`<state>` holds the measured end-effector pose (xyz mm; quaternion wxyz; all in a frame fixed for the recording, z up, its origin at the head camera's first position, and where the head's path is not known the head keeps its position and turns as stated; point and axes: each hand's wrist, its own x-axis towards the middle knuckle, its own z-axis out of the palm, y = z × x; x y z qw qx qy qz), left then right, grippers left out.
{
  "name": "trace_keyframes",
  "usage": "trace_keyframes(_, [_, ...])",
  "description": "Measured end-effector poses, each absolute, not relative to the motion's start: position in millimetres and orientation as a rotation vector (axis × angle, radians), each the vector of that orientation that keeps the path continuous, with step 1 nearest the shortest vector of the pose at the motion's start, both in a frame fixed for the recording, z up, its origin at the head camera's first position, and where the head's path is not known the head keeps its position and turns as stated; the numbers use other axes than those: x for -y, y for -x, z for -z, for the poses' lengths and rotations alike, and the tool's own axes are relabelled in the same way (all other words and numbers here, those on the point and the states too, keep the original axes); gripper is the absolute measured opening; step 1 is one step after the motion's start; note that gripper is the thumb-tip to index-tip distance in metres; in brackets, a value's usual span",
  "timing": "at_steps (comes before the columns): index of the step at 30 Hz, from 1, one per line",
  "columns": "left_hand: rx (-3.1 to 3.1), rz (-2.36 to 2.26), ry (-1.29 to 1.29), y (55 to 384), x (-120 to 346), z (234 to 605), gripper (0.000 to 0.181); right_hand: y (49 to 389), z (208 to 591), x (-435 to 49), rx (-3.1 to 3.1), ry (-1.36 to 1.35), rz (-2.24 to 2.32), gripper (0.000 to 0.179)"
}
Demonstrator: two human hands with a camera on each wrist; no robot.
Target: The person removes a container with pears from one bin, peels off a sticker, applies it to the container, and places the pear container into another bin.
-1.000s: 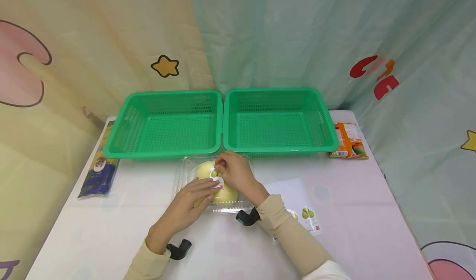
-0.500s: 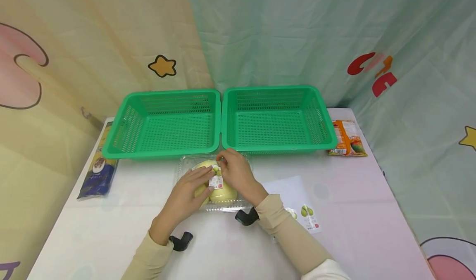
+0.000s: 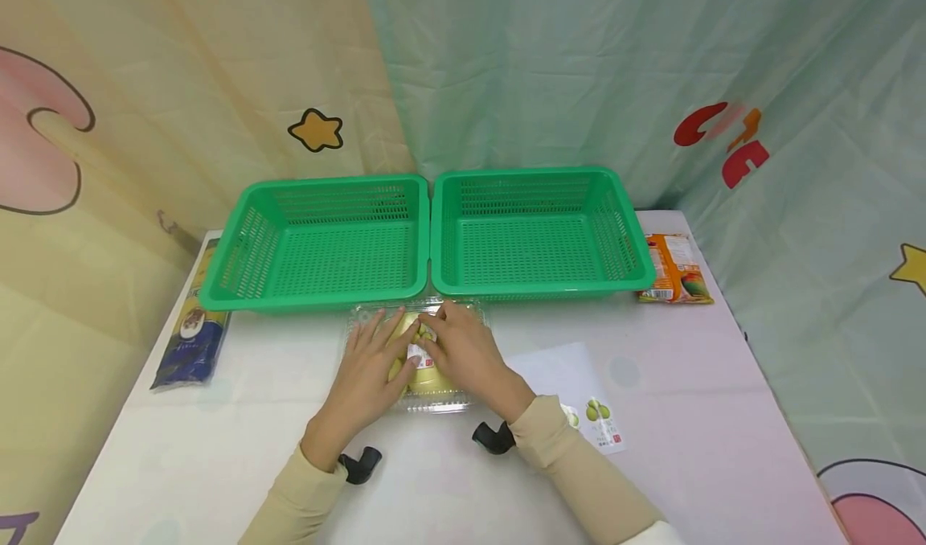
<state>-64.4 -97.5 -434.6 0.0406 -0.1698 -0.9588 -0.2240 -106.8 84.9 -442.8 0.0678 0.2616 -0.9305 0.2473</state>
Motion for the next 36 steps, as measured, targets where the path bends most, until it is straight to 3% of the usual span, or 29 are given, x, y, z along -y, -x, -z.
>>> trace_keyframes(20, [3.1,0.837,0.561,72.0,117.1,426.0,0.062,96.2,443.1,-103.5,2.835,-1.002,-0.704,0.056])
trace_keyframes(27, [3.068,0.886,0.544,72.1,118.3,427.2,0.062,90.0,445.8,-97.5,2.807,-0.877,-0.763,0.057])
trace_keyframes(36, [2.988,0.793,0.529,69.7,114.4,432.5,0.049,86.6,446.4,-93.0,2.748,-0.762,-0.851,0.049])
